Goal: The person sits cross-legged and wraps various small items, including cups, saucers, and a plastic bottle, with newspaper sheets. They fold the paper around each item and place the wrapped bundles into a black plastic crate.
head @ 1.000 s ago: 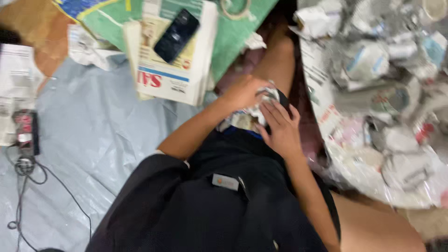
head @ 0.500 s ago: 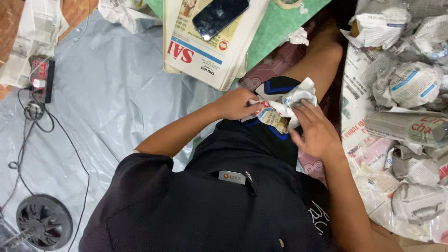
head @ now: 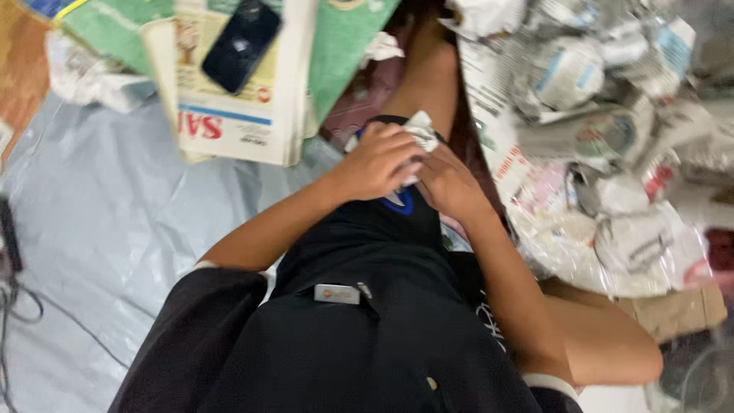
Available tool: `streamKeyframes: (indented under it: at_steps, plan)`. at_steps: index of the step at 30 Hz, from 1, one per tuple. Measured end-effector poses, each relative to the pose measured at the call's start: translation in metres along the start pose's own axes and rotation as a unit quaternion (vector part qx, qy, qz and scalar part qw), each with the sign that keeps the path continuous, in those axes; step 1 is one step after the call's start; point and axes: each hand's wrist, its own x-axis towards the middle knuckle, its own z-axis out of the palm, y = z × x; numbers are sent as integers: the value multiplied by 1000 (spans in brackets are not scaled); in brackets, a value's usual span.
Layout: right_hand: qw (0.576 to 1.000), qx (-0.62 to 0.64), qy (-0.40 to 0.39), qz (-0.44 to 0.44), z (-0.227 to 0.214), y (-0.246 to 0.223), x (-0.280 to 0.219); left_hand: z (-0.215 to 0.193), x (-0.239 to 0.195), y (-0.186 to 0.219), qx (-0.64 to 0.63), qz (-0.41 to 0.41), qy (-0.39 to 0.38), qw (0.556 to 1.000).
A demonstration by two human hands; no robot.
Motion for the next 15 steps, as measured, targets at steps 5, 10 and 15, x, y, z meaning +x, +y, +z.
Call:
streamKeyframes:
  at_steps: [5,10,15]
  plan:
    - [968,188,56,153,18,-4,-14,-31,11,-6,-38,97,-76,992]
    - [977,149,129,83,39,9,-22,-33,22,-17,-9,133,-128,983]
    - [990,57,70,107,40,6,-19,-18,34,-22,56,97,-165,980]
